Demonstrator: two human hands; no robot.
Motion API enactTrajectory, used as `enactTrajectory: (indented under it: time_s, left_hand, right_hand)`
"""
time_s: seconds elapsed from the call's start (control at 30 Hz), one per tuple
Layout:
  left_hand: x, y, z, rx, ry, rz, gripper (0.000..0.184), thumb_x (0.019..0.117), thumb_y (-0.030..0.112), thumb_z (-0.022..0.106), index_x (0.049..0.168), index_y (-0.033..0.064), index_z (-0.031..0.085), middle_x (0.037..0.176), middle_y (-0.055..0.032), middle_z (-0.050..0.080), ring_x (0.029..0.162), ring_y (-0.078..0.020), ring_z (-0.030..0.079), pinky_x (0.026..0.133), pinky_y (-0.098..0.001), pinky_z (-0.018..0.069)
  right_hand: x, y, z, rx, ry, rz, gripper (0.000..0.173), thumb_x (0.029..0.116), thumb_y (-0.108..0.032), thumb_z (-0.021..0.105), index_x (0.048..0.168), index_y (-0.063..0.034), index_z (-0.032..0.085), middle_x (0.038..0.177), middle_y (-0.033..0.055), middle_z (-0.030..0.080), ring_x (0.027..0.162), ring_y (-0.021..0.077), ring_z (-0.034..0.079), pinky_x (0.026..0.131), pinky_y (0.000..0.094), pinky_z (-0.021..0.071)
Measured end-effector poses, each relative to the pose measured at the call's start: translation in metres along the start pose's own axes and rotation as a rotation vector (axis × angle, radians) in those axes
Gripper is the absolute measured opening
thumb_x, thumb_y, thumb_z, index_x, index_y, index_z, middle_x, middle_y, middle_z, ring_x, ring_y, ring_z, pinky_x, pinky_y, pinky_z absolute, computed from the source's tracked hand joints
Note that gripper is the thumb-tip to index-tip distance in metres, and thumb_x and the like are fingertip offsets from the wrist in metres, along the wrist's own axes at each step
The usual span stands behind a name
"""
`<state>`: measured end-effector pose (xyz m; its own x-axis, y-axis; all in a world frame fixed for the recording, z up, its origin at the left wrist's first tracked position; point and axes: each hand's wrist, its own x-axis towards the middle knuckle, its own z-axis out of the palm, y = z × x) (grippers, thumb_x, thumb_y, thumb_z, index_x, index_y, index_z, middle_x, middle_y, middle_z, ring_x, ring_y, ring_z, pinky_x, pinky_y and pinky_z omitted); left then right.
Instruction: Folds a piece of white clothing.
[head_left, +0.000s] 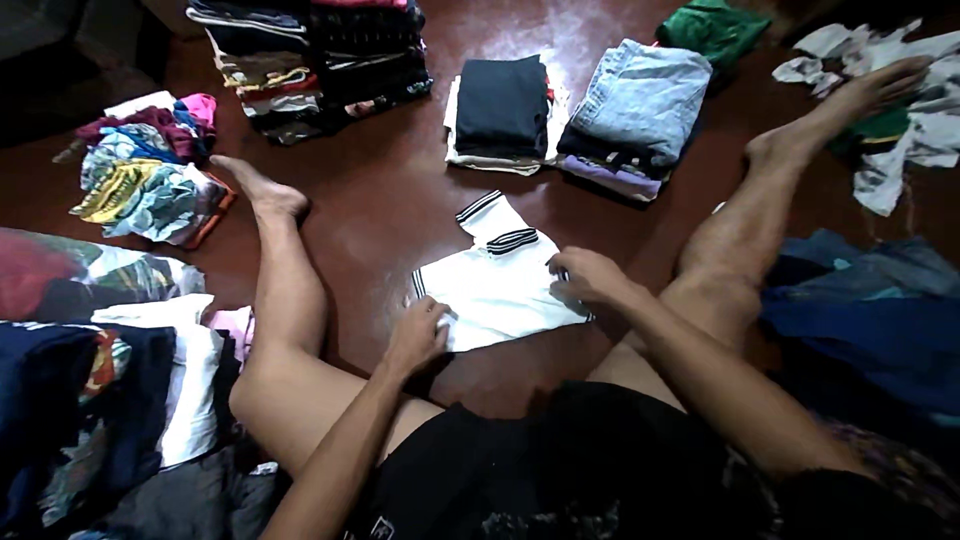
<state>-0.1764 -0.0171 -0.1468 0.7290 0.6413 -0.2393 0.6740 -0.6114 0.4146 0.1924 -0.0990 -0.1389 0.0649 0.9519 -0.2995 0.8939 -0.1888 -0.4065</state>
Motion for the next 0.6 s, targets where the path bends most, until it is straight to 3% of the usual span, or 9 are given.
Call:
enactTrajectory:
  time_s: [0.13, 0.2, 0.37, 0.43, 0.53, 0.6]
  left_hand:
    - [0.001, -0.004, 0.023, 0.061, -0.324, 0.119, 0.035, 0.0971, 0.034, 0.063, 0.127, 0.0159, 0.068, 0.128, -0.0156, 0.063, 0.123, -0.0378, 0.058, 0.1, -0.0574, 0.0491]
    - [0.0, -0.007, 0.015, 0.021, -0.335, 0.08, 0.032, 0.1008, 0.034, 0.059, 0.123, 0.0134, 0.07, 0.127, -0.0137, 0.065, 0.125, -0.0341, 0.058, 0.104, -0.0545, 0.0474]
    - [0.006, 0.012, -0.005, -0.039, -0.098, 0.015, 0.032, 0.1044, 0.03, 0.051, 0.118, 0.0099, 0.072, 0.118, -0.0118, 0.069, 0.118, -0.0282, 0.063, 0.105, -0.0465, 0.0494]
    - [0.025, 0.031, -0.01, -0.074, -0.116, -0.023, 0.036, 0.1043, 0.032, 0.051, 0.125, 0.0086, 0.069, 0.124, -0.0135, 0.068, 0.122, -0.0298, 0.062, 0.106, -0.0483, 0.0479]
    - [0.075, 0.055, -0.001, -0.31, -0.102, -0.184, 0.052, 0.1004, 0.033, 0.062, 0.143, 0.0035, 0.054, 0.135, -0.0205, 0.061, 0.123, -0.0334, 0.062, 0.106, -0.052, 0.0497]
    - [0.11, 0.064, 0.014, -0.376, 0.008, -0.224, 0.065, 0.0947, 0.033, 0.071, 0.149, 0.0059, 0.047, 0.141, -0.0226, 0.056, 0.122, -0.0373, 0.062, 0.102, -0.0569, 0.052]
  right_hand:
    - [-0.027, 0.022, 0.022, -0.107, -0.378, 0.047, 0.028, 0.092, -0.028, 0.073, 0.115, -0.0119, 0.071, 0.114, 0.0166, 0.069, 0.109, 0.0386, 0.065, 0.089, 0.0654, 0.0522]
    - [-0.032, 0.018, 0.015, -0.132, -0.432, 0.106, 0.026, 0.0935, -0.035, 0.071, 0.106, -0.0119, 0.073, 0.105, 0.0163, 0.071, 0.104, 0.0384, 0.067, 0.086, 0.0662, 0.0515]
    - [-0.011, -0.003, 0.001, 0.027, -0.084, 0.2, 0.029, 0.0962, -0.039, 0.067, 0.101, -0.0113, 0.073, 0.099, 0.014, 0.072, 0.098, 0.0355, 0.069, 0.081, 0.0628, 0.0531]
    - [0.005, -0.01, 0.007, 0.132, -0.018, 0.283, 0.042, 0.0914, -0.044, 0.074, 0.114, -0.0085, 0.07, 0.1, 0.017, 0.072, 0.097, 0.0387, 0.069, 0.081, 0.0646, 0.053]
    - [0.023, -0.008, 0.024, 0.316, 0.122, 0.353, 0.074, 0.0836, -0.042, 0.084, 0.142, -0.0087, 0.052, 0.107, 0.0207, 0.071, 0.099, 0.043, 0.068, 0.084, 0.0676, 0.0527]
    - [0.03, -0.002, 0.034, 0.427, 0.224, 0.31, 0.072, 0.0848, -0.033, 0.084, 0.145, -0.0103, 0.051, 0.106, 0.0204, 0.071, 0.096, 0.0415, 0.069, 0.084, 0.066, 0.054]
